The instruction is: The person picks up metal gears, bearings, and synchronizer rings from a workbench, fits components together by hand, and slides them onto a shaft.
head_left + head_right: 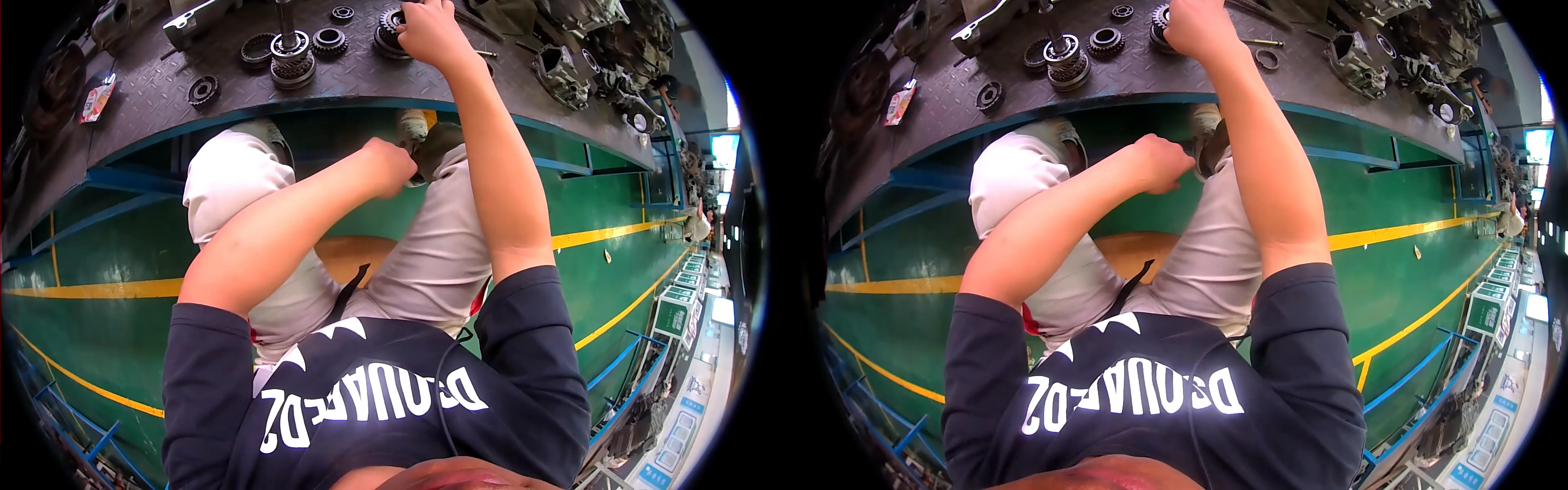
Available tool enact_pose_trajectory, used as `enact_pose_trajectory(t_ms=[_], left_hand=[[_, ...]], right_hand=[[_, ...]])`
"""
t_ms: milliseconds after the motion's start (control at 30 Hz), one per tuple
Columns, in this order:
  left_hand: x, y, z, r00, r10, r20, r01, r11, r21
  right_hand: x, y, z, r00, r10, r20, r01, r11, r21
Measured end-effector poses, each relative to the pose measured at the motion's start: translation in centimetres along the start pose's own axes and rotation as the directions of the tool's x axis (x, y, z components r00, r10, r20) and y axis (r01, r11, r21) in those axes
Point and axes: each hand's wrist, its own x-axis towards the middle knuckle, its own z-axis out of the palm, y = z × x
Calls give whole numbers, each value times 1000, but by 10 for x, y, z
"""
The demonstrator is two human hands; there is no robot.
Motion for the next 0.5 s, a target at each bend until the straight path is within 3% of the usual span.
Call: enact_pose_trajectory(t_ms=[167, 200, 300, 433, 500], left_hand=[[0, 2, 1, 1000, 7, -27, -7, 1000, 0], [0, 2, 1, 1000, 6, -25, -6, 1000, 0], [-2, 1, 1, 1000, -3, -24, 3, 1000, -11], [-1, -1, 2, 1000, -14, 6, 14, 1000, -9], [0, -2, 3, 1000, -20, 21, 20, 1000, -11]], right_hand=[[2, 1, -8, 995, 47, 84, -53, 996, 66], [5, 2, -10, 992, 49, 112, -49, 999, 0], [8, 4, -16, 990, 85, 115, -101, 985, 138], [12, 4, -22, 983, 88, 159, -87, 996, -10], [14, 7, -25, 978, 97, 183, -107, 993, 48]])
